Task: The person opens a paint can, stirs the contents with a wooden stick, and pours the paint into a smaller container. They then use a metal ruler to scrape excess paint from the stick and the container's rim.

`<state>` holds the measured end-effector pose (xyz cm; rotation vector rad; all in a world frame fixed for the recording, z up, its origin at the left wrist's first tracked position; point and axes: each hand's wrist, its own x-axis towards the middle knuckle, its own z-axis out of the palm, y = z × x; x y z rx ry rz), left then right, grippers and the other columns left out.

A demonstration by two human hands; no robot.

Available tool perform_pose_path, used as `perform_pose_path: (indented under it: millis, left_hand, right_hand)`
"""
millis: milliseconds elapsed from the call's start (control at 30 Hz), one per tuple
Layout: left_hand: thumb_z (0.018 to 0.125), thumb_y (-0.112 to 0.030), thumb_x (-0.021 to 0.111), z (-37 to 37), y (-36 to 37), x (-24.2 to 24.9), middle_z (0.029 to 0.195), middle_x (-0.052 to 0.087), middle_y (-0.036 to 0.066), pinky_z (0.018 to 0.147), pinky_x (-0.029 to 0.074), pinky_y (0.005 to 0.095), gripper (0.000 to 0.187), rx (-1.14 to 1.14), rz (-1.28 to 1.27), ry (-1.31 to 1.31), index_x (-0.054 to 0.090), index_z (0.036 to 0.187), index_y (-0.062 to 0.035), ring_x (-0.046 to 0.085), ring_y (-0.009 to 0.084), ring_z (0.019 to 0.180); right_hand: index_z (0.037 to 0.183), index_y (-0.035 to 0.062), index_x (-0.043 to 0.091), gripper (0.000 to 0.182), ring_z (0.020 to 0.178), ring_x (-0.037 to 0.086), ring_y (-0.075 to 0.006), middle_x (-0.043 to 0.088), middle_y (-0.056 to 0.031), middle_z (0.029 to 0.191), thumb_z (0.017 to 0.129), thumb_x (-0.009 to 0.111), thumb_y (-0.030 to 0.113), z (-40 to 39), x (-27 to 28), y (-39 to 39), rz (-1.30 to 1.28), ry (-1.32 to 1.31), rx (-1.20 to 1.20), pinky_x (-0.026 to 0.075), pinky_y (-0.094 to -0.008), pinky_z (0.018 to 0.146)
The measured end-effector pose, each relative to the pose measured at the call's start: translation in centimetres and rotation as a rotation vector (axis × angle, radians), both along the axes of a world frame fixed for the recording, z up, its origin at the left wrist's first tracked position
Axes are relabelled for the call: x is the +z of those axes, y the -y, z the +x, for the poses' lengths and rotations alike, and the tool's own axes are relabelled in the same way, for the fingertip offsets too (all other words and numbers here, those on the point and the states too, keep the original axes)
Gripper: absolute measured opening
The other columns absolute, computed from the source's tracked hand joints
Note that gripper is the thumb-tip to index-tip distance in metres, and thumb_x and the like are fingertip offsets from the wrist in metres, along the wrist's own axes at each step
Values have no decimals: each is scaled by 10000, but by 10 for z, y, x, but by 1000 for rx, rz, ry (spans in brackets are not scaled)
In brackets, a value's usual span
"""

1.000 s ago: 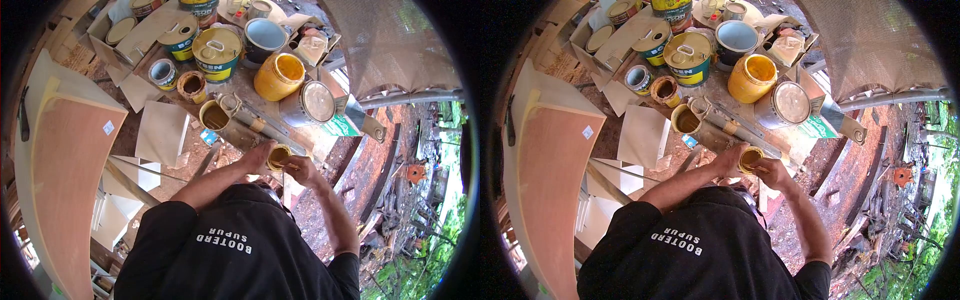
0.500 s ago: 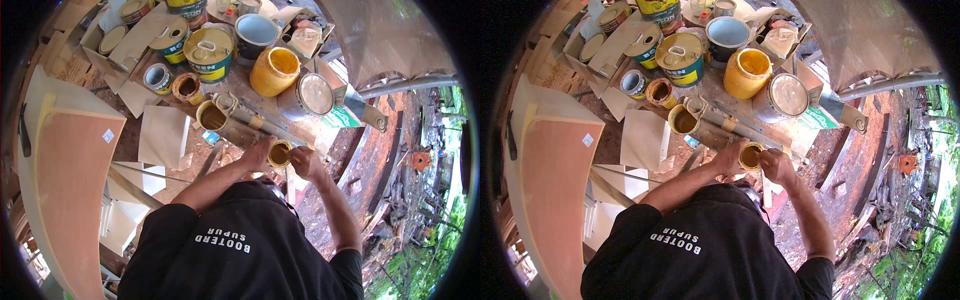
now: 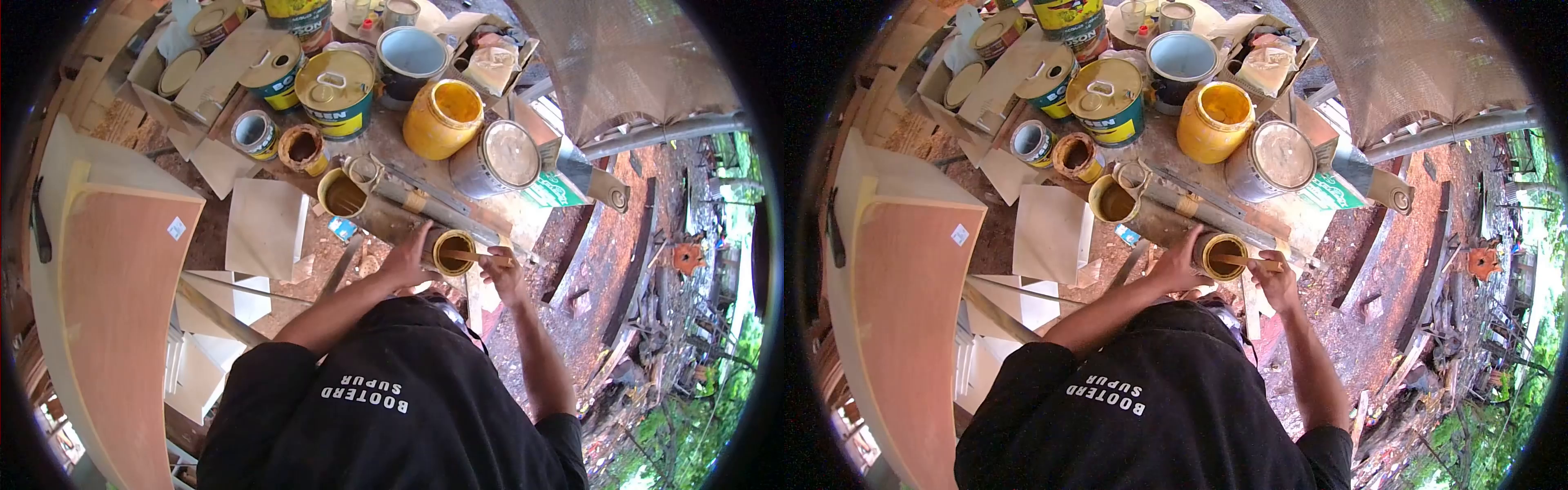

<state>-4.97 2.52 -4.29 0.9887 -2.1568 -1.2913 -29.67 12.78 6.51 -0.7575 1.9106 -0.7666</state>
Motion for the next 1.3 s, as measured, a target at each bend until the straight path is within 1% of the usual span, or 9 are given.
perform_pose_path:
  millis: [133,200,300,500,600,933,1000,1033,1300]
  left_hand:
    - [774,-390,951,63,-7,-21,1410,571,250,1070,513,483,1117,292,245,-24,297,1595,-8,623,389,1239]
    - [766,-366,965,96,-5,-46,1386,559,262,1015,527,473,1145,603,306,-96,275,1598,12,619,369,1188]
    - [733,-356,993,123,24,-31,1413,537,275,1068,507,479,1193,790,-1,32,266,1597,29,590,390,1262]
    - [709,-286,1011,117,91,18,1566,470,246,1193,432,496,1241,577,-177,16,220,1627,-20,520,403,1419]
    - [688,-259,1015,113,104,13,1503,547,229,1169,464,488,1204,574,-203,-22,266,1601,-27,555,385,1399]
    - [642,-234,1031,120,85,88,1419,584,219,1107,470,526,1131,461,-726,-65,385,1538,8,582,420,1301]
    - [632,-222,1039,123,83,118,1448,549,236,1112,479,513,1150,446,-768,-94,372,1542,1,568,414,1320]
    - [627,-217,1043,129,82,131,1462,531,244,1115,483,506,1159,435,-794,-100,366,1544,-3,561,411,1329]
    - [584,-238,1063,142,84,178,1493,473,248,1142,454,513,1236,388,-828,-156,340,1557,1,544,395,1335]
  right_hand:
    - [1315,-51,601,550,838,725,-186,760,-130,1005,963,797,323,4,-7,-15,9,-4,-10,599,-342,713]
    - [1316,-50,591,512,824,712,-183,752,-114,992,946,782,248,1,-16,-22,5,124,19,595,-338,710]
    - [1366,-53,527,537,813,703,-186,742,-109,1007,914,749,131,8,-13,-29,-3,193,23,592,-341,710]
    - [1498,-83,429,754,901,755,-243,766,-184,1133,925,820,214,18,-27,-49,102,-12,59,615,-368,815]
    - [1528,-82,413,818,959,768,-265,765,-203,1192,921,843,260,16,-30,-55,108,-41,92,612,-371,856]
    - [1506,-25,482,784,1007,770,-280,774,-181,1216,923,842,355,12,-59,-87,188,-68,92,600,-391,910]
    - [1481,-25,494,758,959,783,-264,786,-170,1179,919,848,339,10,-72,-93,146,-53,97,613,-379,867]
    - [1475,-67,455,673,939,787,-236,781,-160,1097,945,782,191,19,-54,-85,164,-116,154,612,-358,835]
    - [1467,-57,474,659,940,791,-256,791,-173,1078,960,776,236,18,-67,-88,144,-107,219,612,-372,863]
